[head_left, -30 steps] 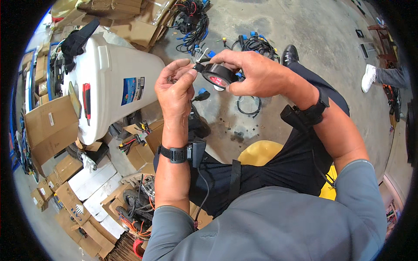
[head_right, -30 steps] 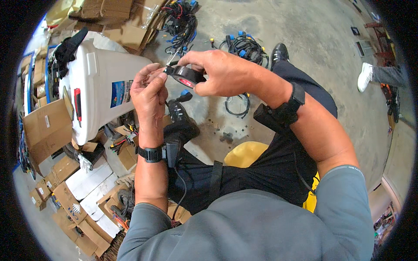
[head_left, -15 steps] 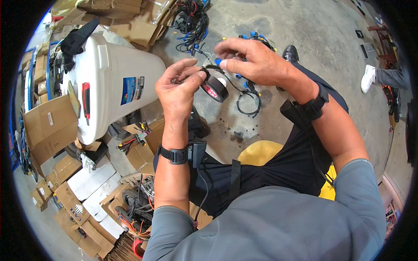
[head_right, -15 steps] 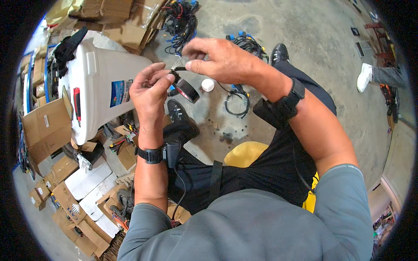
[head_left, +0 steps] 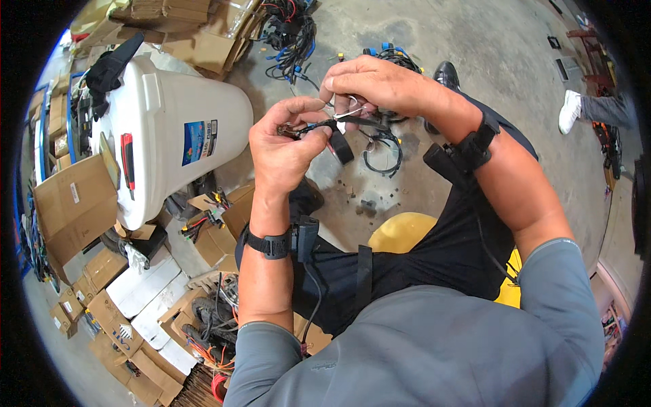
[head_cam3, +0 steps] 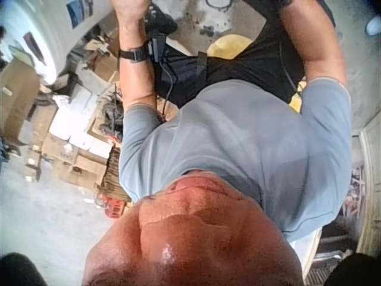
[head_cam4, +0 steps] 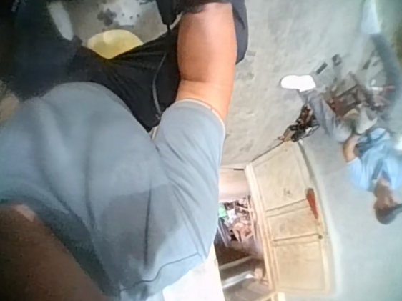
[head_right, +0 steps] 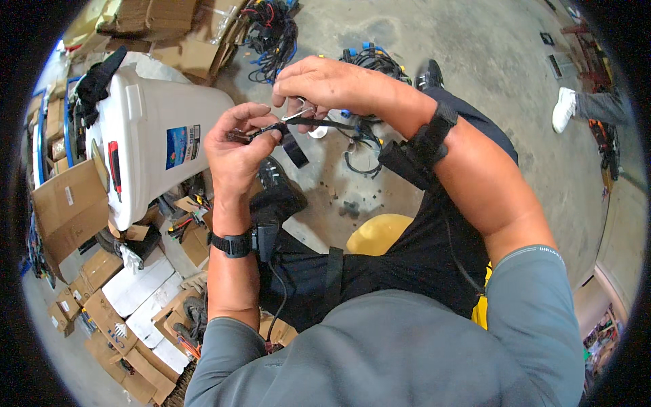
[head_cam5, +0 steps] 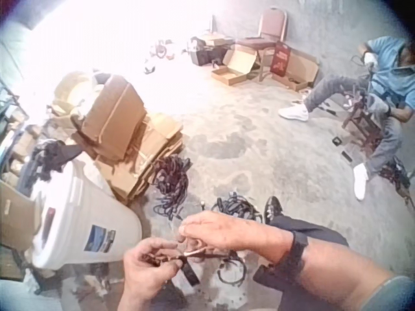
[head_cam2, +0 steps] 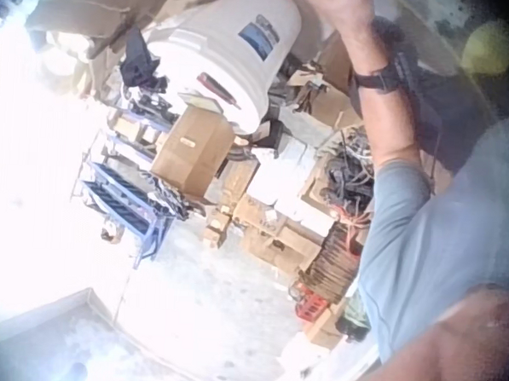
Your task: The recorder uses electrical tape to secure and organize wires on a complex wiring harness.
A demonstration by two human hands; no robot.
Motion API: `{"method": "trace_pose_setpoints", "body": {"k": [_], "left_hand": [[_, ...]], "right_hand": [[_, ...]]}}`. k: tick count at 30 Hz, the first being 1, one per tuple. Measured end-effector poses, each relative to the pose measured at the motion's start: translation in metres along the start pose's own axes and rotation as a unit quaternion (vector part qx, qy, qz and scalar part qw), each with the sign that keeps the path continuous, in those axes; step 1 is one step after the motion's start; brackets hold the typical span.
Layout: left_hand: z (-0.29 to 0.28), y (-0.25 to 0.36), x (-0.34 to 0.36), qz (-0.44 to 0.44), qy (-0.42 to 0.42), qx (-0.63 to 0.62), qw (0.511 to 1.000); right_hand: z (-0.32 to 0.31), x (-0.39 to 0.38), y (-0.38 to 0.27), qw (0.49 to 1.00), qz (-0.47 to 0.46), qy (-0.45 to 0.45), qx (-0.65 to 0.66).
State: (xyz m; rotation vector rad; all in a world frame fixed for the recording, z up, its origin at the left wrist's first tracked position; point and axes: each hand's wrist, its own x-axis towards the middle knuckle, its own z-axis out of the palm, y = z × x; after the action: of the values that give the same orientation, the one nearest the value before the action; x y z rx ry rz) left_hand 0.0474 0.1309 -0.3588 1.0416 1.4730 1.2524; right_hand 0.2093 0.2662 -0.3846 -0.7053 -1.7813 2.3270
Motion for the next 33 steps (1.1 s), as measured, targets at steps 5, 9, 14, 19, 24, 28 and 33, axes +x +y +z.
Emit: {"method": "trace_pose_setpoints", "body": {"k": [5, 9, 14, 19, 24, 28, 33], "left_hand": [[0.000, 0.001, -0.005, 0.054, -0.010, 0.129, 0.990], [-0.004, -0.007, -0.006, 0.096, -0.042, 0.126, 0.986], [0.001, -0.001, -0.005, 0.103, -0.044, 0.134, 0.985], [-0.001, -0.007, -0.004, 0.096, -0.019, 0.104, 0.990], [0.002, -0.005, -0.005, 0.087, 0.009, -0.006, 0.996], [0.002, 0.002, -0.006, 0.050, 0.015, -0.004, 0.999], [-0.003, 0.002, -0.004, 0.043, -0.002, 0.001, 0.999]], "right_hand": [[0.005, -0.006, -0.010, 0.994, 0.100, -0.043, 0.012], [0.008, -0.005, 0.001, 0.994, 0.099, -0.050, 0.015], [0.007, -0.006, 0.004, 0.991, 0.078, -0.070, 0.080], [0.009, 0.001, 0.007, 0.995, 0.025, -0.032, 0.093], [0.006, 0.003, 0.012, 0.997, -0.028, 0.012, 0.070], [0.003, 0.004, 0.010, 0.993, -0.063, -0.001, 0.105], [0.003, 0.003, 0.006, 0.990, -0.096, 0.007, 0.103]]}}
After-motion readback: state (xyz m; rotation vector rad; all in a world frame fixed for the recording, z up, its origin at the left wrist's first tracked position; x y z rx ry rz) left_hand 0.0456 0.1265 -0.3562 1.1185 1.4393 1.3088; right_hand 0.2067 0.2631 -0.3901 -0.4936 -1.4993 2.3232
